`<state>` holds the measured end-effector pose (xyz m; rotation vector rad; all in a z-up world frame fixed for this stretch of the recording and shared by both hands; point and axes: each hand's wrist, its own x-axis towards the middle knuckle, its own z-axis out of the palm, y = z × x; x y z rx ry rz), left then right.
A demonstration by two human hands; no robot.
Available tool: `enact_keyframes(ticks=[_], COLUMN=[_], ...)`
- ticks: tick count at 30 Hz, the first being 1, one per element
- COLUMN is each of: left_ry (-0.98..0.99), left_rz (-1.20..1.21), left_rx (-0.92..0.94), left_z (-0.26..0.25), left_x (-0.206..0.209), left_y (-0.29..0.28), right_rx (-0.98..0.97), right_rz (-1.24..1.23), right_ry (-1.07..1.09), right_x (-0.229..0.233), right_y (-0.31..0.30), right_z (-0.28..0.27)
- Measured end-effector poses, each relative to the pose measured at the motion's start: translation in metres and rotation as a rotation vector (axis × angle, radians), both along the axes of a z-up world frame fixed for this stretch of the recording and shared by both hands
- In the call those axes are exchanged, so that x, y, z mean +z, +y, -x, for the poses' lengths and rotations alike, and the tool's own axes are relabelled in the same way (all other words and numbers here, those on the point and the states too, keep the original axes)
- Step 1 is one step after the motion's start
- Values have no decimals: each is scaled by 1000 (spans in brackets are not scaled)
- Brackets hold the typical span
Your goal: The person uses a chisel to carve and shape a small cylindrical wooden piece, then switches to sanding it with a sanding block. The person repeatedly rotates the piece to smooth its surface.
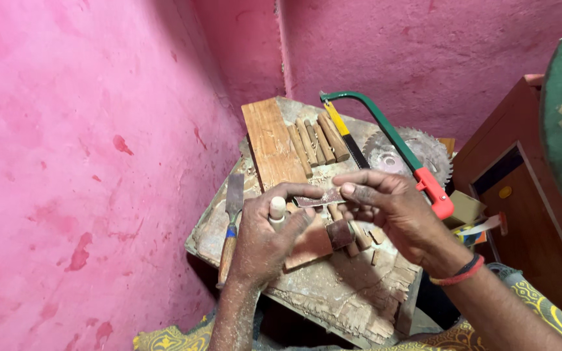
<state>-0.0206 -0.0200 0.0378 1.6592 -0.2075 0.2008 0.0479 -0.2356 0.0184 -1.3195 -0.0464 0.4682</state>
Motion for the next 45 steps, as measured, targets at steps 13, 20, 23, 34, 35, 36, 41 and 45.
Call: enact_keyframes(ticks=[13, 20, 23, 34, 35, 36, 41, 45], left_ry=[164, 91, 100, 139, 108, 232, 549, 545], left_rz=[89, 36, -80, 41, -7, 0, -28, 307], left_rx=[36, 31, 100, -26, -6, 18, 144, 120], left_z=[-6, -6, -6, -7, -9, -7, -8, -20], left_x=[-13, -10, -11, -8, -5, -4, -17, -37], left_y=[-4, -6, -6, -6, -7, -7, -10, -4], right_rx=[130, 165, 124, 390, 357, 357, 221, 62], right_rz=[72, 141, 363, -155, -87, -62, 58, 35], right_ry=[-57, -202, -333, -70, -10, -25, -5, 44], right_x=[3, 1, 1, 9, 7, 5, -4, 4], right_y=[0, 2, 0, -1, 1, 3, 14, 21], right_z=[6, 10, 9, 11, 12, 13, 18, 15])
